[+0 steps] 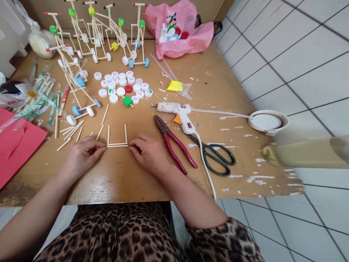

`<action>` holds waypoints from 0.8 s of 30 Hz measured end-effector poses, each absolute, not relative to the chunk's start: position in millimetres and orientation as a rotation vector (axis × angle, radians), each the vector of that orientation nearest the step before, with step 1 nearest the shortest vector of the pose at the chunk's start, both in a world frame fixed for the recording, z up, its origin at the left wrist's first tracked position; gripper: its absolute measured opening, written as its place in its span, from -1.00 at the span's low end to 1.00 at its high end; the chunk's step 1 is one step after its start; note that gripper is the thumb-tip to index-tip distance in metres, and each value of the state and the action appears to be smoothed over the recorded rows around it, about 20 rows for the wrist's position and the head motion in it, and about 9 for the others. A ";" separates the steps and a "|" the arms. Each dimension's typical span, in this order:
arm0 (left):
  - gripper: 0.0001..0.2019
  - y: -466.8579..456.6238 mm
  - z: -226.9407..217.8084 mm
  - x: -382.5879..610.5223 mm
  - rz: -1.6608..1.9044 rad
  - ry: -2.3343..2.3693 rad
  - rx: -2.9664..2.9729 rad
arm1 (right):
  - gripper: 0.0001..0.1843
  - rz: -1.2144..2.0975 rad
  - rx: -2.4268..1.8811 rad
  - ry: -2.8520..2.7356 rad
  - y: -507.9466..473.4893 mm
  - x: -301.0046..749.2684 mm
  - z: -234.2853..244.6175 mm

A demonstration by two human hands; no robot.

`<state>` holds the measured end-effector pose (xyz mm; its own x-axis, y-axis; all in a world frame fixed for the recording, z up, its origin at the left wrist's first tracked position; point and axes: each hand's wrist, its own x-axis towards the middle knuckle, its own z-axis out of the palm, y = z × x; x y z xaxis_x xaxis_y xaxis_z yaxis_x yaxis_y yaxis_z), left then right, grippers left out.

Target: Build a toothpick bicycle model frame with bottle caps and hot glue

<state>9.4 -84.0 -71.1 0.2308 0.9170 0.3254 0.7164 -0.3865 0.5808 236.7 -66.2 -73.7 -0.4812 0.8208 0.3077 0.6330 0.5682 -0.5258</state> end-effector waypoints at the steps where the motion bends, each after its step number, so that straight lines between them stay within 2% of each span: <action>1: -0.87 -84.0 -71.1 9.5 0.921 1.519 2.201 | -0.86 0.475 -1.162 -2.271 -66.7 236.7 -72.9; 24: -0.86 -86.3 -74.2 15.3 0.904 1.600 2.170 | -0.82 0.370 -1.239 -2.330 -68.6 232.7 -72.7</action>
